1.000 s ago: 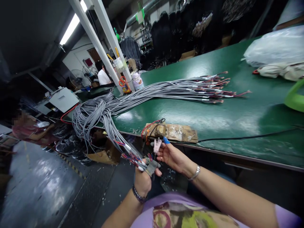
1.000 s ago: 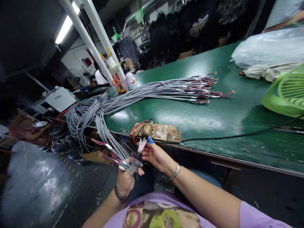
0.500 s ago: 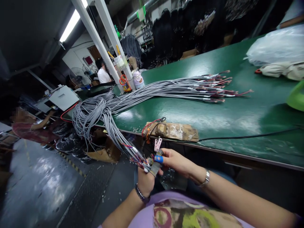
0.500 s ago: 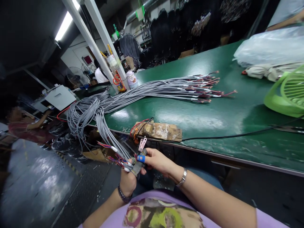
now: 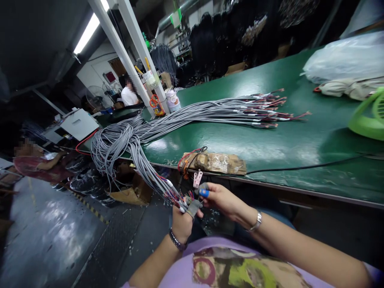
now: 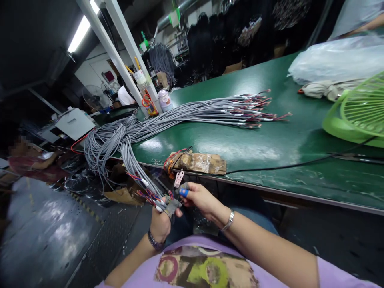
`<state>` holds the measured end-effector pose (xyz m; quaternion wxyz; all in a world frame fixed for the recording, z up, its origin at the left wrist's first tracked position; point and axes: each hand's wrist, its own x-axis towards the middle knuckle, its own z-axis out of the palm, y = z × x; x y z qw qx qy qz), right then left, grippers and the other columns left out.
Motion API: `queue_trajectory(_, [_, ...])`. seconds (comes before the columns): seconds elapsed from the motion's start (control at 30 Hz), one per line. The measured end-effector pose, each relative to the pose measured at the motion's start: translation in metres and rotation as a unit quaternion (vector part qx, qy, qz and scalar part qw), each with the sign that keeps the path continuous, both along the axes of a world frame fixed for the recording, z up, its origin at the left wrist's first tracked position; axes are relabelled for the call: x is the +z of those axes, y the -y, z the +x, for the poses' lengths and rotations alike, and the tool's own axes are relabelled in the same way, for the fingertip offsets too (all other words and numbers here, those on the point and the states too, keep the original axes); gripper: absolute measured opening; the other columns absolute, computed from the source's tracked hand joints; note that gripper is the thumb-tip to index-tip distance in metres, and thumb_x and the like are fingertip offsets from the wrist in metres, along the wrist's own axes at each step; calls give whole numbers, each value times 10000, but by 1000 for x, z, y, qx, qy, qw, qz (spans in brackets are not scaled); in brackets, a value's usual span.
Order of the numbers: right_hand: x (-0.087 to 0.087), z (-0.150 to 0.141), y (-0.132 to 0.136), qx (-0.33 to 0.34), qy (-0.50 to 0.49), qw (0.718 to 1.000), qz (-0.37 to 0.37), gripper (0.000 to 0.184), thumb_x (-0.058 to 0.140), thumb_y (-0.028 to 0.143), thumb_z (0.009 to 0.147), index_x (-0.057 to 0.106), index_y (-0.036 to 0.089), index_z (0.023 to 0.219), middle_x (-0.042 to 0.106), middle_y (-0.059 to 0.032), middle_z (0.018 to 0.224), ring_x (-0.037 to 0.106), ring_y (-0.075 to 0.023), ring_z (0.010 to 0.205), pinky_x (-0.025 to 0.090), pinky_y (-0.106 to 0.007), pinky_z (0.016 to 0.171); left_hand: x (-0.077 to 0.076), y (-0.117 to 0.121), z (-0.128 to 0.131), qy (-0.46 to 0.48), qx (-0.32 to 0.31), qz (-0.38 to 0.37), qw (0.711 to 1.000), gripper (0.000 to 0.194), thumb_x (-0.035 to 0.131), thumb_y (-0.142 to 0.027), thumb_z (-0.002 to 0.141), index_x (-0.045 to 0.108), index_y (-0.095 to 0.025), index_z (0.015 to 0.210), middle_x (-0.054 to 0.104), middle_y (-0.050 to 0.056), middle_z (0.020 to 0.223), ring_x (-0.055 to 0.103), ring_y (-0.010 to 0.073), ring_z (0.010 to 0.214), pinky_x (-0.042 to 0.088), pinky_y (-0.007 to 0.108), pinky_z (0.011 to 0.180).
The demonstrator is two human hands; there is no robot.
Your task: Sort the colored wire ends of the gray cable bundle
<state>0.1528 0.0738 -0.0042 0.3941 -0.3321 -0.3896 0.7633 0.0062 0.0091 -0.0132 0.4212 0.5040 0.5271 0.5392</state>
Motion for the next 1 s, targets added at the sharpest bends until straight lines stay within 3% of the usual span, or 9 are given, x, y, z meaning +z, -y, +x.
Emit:
queue_trajectory(0.1, [-3, 6, -6, -73, -14, 995, -67, 199, 741, 247, 612, 566, 177, 675, 541, 39, 598, 456, -61, 491, 410, -211, 496, 1, 3, -2, 12, -6, 1, 1000, 278, 625, -369, 766, 650, -160, 586, 637, 25, 520, 587, 159, 537, 469, 283, 626])
queue_trajectory(0.2, [0, 10, 0, -2, -18, 997, -70, 198, 731, 290, 651, 590, 172, 727, 578, 8, 679, 493, -74, 533, 434, -223, 511, -1, 4, -4, 3, 12, 7, 1000, 291, 627, -369, 765, 640, -160, 562, 639, 26, 514, 588, 157, 537, 461, 276, 613])
queue_trajectory(0.3, [5, 5, 11, 65, 10, 997, -35, 295, 746, 386, 645, 573, 162, 727, 579, 8, 667, 498, -79, 542, 406, -219, 509, -1, 2, -3, -4, 13, 9, 1000, 294, 625, -363, 767, 633, -160, 553, 638, 22, 505, 585, 155, 523, 451, 272, 592])
queue_trajectory(0.47, [8, -6, 20, 69, 49, 996, 41, 363, 736, 430, 634, 486, 167, 629, 477, 58, 483, 452, -76, 473, 301, -205, 474, 4, 3, -1, -19, -1, 17, 1000, 313, 593, -356, 799, 636, -161, 557, 648, 22, 532, 591, 156, 542, 458, 282, 618])
queue_trajectory(0.77, [8, -13, 27, 26, 39, 997, 63, 97, 573, 251, 685, 503, 184, 674, 580, 26, 488, 464, -84, 460, 278, -208, 476, 6, 3, 1, -9, 30, 20, 999, 322, 609, -378, 773, 629, -162, 536, 625, 20, 512, 578, 157, 542, 467, 279, 621])
queue_trajectory(0.9, [7, -20, 31, -28, 47, 996, 69, 97, 550, 249, 694, 490, 193, 644, 523, 57, 451, 476, -87, 397, 292, -224, 461, 19, 5, 5, -44, -22, -1, 999, 349, 624, -402, 754, 595, -169, 495, 605, 16, 481, 542, 141, 500, 447, 264, 576])
queue_trajectory(1.0, [3, -25, 36, -31, 25, 998, 49, 154, 559, 312, 724, 487, 194, 656, 528, 54, 459, 482, -95, 371, 300, -233, 451, 25, 5, 5, -60, -66, -20, 996, 357, 644, -400, 736, 578, -169, 472, 589, 11, 458, 526, 134, 482, 437, 259, 564])
